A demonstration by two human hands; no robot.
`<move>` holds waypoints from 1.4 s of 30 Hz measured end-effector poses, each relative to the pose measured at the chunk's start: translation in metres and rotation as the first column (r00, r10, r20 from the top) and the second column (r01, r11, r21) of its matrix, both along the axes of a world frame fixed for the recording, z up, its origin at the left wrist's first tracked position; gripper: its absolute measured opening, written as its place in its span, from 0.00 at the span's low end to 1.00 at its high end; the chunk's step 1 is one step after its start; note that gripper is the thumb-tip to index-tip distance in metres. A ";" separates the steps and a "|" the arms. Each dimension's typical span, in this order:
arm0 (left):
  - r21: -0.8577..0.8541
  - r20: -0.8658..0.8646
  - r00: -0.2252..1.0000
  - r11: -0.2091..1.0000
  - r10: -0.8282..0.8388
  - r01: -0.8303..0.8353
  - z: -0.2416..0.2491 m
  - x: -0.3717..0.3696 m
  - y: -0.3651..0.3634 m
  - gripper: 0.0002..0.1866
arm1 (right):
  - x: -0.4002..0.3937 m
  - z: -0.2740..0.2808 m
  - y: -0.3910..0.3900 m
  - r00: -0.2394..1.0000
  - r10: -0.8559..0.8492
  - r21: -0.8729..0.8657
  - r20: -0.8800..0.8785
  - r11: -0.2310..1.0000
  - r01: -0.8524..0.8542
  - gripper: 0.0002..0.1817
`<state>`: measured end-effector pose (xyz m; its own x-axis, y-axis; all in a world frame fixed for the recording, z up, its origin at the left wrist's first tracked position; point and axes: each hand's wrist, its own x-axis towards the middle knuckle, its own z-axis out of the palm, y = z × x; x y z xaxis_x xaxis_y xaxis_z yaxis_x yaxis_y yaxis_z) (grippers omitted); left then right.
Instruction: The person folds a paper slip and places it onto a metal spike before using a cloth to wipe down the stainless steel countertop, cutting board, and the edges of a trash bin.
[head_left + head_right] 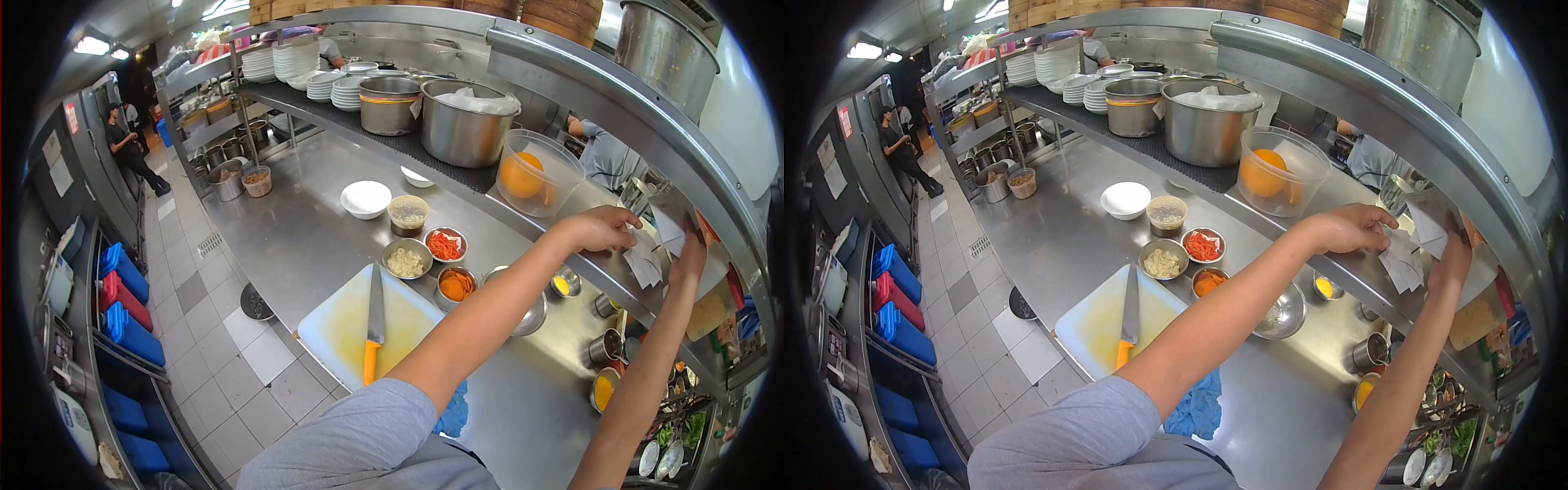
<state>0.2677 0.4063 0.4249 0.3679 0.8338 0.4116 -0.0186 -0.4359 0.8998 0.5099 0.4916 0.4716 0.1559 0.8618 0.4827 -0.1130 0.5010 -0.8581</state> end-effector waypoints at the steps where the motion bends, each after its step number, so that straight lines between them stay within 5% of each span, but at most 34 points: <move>1: 0.000 0.000 1.000 1.000 -0.003 0.003 0.000 0.000 0.000 0.27 | -0.001 -0.002 0.001 0.992 0.079 -0.045 -0.102 0.995 -0.084 0.27; 5: 0.012 0.018 1.000 1.000 0.012 -0.012 -0.002 0.000 0.002 0.27 | -0.010 0.000 -0.006 0.983 0.052 -0.149 -0.177 0.986 -0.079 0.25; 7: -0.014 0.031 0.998 0.998 0.054 -0.053 0.000 0.001 -0.002 0.27 | 0.007 -0.013 0.029 0.960 0.151 -0.033 -0.236 0.986 -0.163 0.23; 9: 0.025 -0.021 0.997 0.997 0.070 -0.070 0.001 -0.003 -0.007 0.27 | 0.011 -0.027 0.056 0.997 -0.036 0.344 0.068 0.939 0.011 0.27; 10: 0.014 -0.016 0.994 0.995 0.104 -0.103 -0.001 -0.004 -0.005 0.27 | 0.000 -0.028 0.043 0.997 -0.002 0.334 0.074 0.942 -0.023 0.27; 12: -0.003 -0.013 0.998 0.998 0.064 -0.064 -0.001 -0.002 -0.003 0.27 | -0.020 -0.019 0.003 0.865 -0.459 0.528 0.203 0.795 0.298 0.27; 16: 0.023 -0.032 0.997 0.997 0.075 -0.074 -0.002 -0.001 0.000 0.27 | -0.022 -0.021 0.003 0.864 -0.480 0.565 0.155 0.760 0.321 0.25; 18: 0.047 -0.056 0.994 0.995 0.093 -0.090 -0.002 -0.002 0.002 0.27 | -0.014 -0.021 0.010 0.788 -0.514 0.668 0.338 0.721 0.184 0.24; 25: 0.042 -0.006 0.997 0.997 0.072 -0.071 -0.005 0.001 0.005 0.28 | -0.002 -0.030 0.022 0.690 -0.628 0.668 0.362 0.690 0.278 0.25; 27: 0.049 -0.026 0.996 0.996 0.082 -0.080 -0.003 -0.001 0.002 0.28 | 0.005 -0.034 0.025 0.717 -0.526 0.433 0.458 0.836 0.337 0.27; 31: 0.065 -0.024 0.997 0.995 0.072 -0.071 -0.004 0.000 0.004 0.28 | 0.007 -0.048 0.022 0.713 -0.501 0.417 0.491 0.853 0.314 0.29; 35: 0.078 -0.082 0.989 0.990 0.120 -0.114 -0.004 -0.003 0.001 0.30 | 0.018 -0.067 0.041 0.815 -0.155 0.145 0.559 0.986 0.088 0.26; 37: 0.024 -0.157 0.972 0.985 0.175 -0.174 0.002 -0.003 -0.010 0.31 | 0.015 -0.072 0.028 0.713 -0.149 0.134 0.685 0.988 0.078 0.24; 38: 0.115 -0.131 0.972 0.977 0.196 -0.181 -0.008 0.000 0.004 0.30 | 0.009 -0.068 0.016 0.555 -0.202 0.123 0.807 0.976 0.177 0.23; 42: 0.030 -0.146 0.965 0.976 0.218 -0.216 -0.007 0.001 0.002 0.25 | -0.008 -0.063 -0.027 0.534 -0.209 0.154 0.819 0.977 0.146 0.24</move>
<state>0.2691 0.4087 0.4182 0.2364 0.8949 0.3785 0.2100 -0.4274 0.8793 0.5023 0.4644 0.4089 -0.1929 0.8278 0.5269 0.7272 0.4811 -0.4896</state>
